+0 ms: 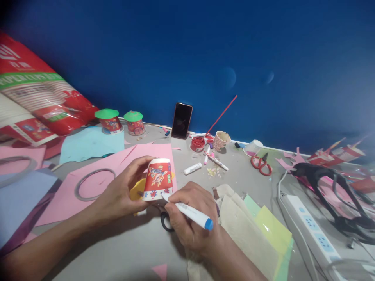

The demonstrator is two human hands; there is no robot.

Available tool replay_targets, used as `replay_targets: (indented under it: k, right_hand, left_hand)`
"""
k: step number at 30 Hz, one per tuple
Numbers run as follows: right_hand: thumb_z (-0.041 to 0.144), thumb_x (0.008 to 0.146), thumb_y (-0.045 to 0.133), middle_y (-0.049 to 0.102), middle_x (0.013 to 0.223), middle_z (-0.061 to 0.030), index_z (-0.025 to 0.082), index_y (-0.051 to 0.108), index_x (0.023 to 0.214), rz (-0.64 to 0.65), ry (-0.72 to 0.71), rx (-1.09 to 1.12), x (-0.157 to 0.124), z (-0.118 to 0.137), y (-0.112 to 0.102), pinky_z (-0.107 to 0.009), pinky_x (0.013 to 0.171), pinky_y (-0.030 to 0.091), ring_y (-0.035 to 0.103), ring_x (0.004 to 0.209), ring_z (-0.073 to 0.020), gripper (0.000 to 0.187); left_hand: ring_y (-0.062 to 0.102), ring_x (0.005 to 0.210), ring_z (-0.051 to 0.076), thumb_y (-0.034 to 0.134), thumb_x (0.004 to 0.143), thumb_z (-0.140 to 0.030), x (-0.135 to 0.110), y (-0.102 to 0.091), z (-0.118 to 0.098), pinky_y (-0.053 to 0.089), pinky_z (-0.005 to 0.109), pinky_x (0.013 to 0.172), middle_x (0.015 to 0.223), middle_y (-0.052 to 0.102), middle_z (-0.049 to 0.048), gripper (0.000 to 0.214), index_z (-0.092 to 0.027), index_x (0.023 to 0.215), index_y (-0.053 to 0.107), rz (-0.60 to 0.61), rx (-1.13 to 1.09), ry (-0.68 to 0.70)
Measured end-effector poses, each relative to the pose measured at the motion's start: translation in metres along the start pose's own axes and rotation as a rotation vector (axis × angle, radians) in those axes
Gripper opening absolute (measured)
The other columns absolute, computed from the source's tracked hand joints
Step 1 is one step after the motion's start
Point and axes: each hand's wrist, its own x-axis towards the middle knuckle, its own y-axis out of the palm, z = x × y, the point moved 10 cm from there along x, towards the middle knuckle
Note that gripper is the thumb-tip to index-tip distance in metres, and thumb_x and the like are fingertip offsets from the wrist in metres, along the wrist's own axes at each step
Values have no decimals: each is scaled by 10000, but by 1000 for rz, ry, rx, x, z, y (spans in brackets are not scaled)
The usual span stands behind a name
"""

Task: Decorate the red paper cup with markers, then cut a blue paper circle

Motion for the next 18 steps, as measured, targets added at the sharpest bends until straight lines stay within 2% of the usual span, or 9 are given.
replay_targets:
  k: [7,18]
  right_hand:
    - [94,1000,620,732,721,5,240,678,970,11,13,12,1,-1,1,-287,543,498,662,577,-164,160]
    - [71,976,628,742,739,11,236,673,1000,-14,35,56,-1,-4,0,-262,547,479,661,587,-149,173]
  left_hand:
    - [643,1456,363,900,806,-261,0,0,-1,547,520,1234,1559,618,130,791,-300,1499,521,2,6,11]
    - [661,1439,381,925,795,-318,-1,2,-1,575,517,1200,1546,629,130,791,-302,1484,535,12,-15,-6]
